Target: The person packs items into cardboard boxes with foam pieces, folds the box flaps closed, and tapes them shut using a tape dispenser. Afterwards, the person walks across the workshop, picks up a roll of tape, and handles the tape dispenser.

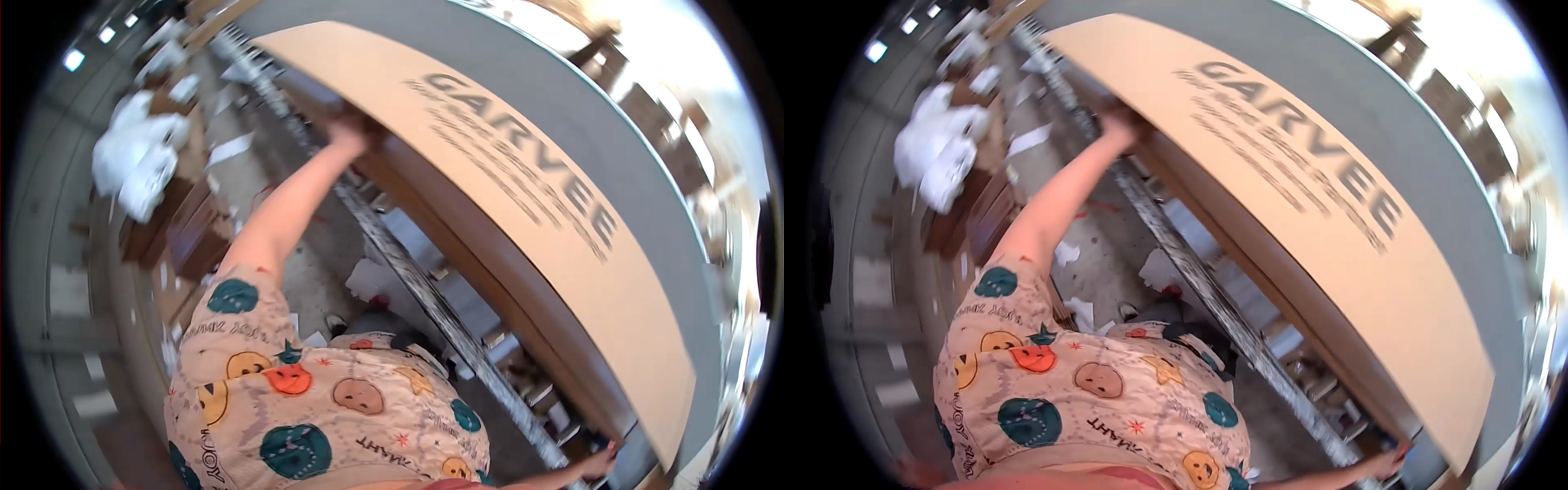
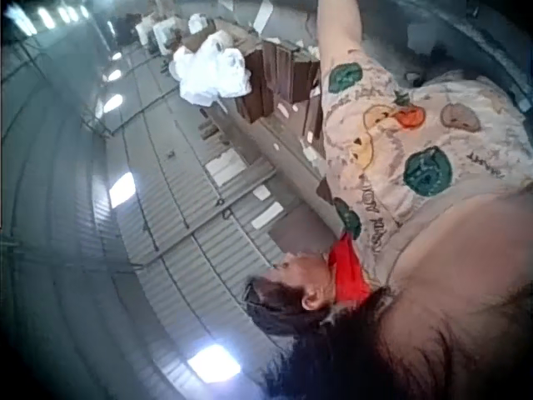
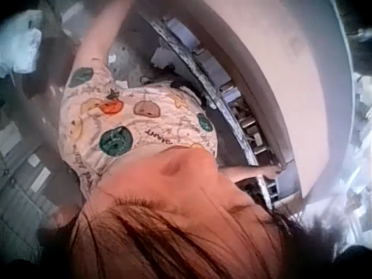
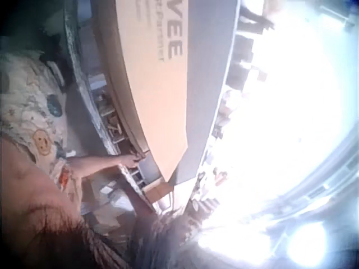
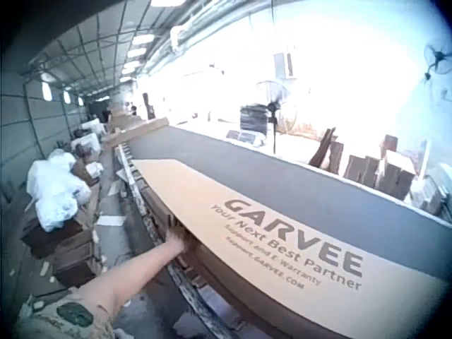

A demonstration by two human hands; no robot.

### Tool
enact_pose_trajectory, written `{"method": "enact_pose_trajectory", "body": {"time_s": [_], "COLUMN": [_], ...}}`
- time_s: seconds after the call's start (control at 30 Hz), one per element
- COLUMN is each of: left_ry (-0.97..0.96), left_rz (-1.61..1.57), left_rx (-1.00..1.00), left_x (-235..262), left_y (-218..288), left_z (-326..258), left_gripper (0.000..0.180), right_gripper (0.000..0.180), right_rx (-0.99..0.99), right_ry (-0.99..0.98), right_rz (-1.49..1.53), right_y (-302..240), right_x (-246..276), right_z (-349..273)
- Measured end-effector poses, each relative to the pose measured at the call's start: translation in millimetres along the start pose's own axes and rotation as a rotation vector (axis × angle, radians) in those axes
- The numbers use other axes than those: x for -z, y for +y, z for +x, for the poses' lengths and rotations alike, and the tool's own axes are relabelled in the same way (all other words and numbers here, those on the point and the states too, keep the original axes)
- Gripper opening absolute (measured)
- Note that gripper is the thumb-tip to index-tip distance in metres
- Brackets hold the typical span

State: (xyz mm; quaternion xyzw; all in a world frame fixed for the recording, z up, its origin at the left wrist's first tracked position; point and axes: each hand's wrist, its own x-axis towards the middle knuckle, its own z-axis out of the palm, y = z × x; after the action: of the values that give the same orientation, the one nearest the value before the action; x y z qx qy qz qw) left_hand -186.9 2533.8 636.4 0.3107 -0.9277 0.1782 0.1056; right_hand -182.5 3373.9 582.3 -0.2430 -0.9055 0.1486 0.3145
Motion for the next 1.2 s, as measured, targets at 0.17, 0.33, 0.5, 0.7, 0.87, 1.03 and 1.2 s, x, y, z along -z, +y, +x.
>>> {"method": "enact_pose_trajectory", "body": {"time_s": [0.17, 0.33, 0.5, 0.7, 0.87, 1.03, 1.2], "left_ry": [-0.124, -0.172, 0.122, 0.326, -0.078, -0.16, 0.21], "left_rz": [-0.052, -0.341, -0.932, -0.38, -0.48, -0.439, -0.572], "left_rx": [-0.155, -0.23, -0.358, -0.027, -0.182, -0.306, -0.205], "left_x": [-31, -11, -29, -90, -85, -105, -128], "left_y": [-1, -16, -50, -206, -188, -185, -140], "left_z": [23, 24, 24, 85, 113, 138, 98], "left_gripper": [0.07, 0.066, 0.05, 0.063, 0.076, 0.072, 0.021], "right_gripper": [0.039, 0.049, 0.049, 0.051, 0.051, 0.047, 0.046], "right_rx": [0.89, 1.017, 0.992, 0.911, 0.819, 1.325, 1.208], "right_ry": [-0.448, -0.891, -0.861, -1.057, -0.949, -0.442, -0.78], "right_rz": [0.378, -0.101, -0.142, -0.421, 0.068, 0.031, -0.236], "right_y": [-264, -408, -446, -452, -374, -387, -417], "right_x": [35, -26, -7, -1, -55, -35, -55], "right_z": [-130, -165, -166, -166, -162, -172, -175]}}
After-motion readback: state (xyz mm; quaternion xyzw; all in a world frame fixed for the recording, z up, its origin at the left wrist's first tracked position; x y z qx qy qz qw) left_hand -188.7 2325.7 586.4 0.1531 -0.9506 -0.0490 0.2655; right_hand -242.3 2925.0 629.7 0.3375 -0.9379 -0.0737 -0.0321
